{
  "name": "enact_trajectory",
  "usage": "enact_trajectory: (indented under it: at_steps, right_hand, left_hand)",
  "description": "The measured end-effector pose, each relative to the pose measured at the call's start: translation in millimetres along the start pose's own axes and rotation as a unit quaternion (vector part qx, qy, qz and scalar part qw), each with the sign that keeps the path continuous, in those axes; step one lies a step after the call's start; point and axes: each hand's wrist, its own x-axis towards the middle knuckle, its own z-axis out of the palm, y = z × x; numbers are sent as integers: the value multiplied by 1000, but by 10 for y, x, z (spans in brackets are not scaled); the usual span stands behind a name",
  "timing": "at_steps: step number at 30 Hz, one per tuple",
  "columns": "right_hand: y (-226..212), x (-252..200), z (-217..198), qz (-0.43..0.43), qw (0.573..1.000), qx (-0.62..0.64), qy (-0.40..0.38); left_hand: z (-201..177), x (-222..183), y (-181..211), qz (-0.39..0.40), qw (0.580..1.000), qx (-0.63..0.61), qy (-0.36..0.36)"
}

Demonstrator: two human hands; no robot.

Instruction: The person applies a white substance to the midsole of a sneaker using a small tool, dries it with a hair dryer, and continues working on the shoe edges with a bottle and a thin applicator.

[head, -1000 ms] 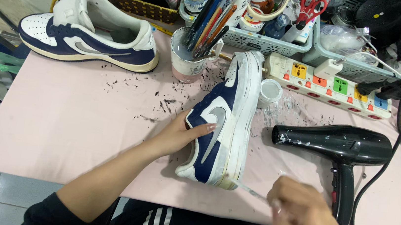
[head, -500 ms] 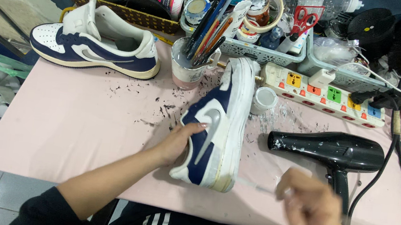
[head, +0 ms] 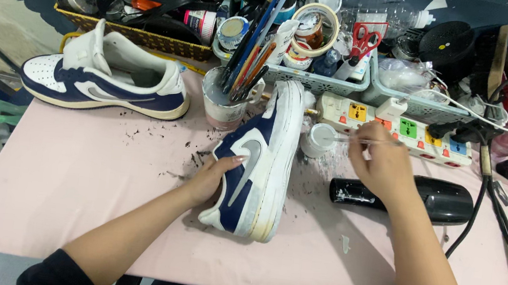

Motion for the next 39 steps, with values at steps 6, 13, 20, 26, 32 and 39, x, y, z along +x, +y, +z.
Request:
enact_trajectory:
  at_steps: [6, 13, 20, 26, 32, 39]
  right_hand:
    - [-71, 181, 129, -82, 991, -93, -42]
    - [-49, 187, 143, -79, 990, -105, -51]
    - [-47, 183, 55, -70, 995, -69, -4]
    - [-31, 175, 83, -100, 991, -94, 7]
    - [28, 127, 130, -92, 992, -88, 12]
    - [196, -65, 23, 78, 934, 272, 219]
  left_hand:
    - [-97, 50, -35, 5, 999, 27, -25]
    - [-100, 34, -5, 18, 998, 48, -38]
    - [-104, 38, -35, 0, 999, 39, -32]
    - [-122, 56, -50, 29, 998, 31, -55]
    - [-134, 67, -77, 42, 997, 4, -69]
    - [-176, 86, -126, 39, 996, 23, -72]
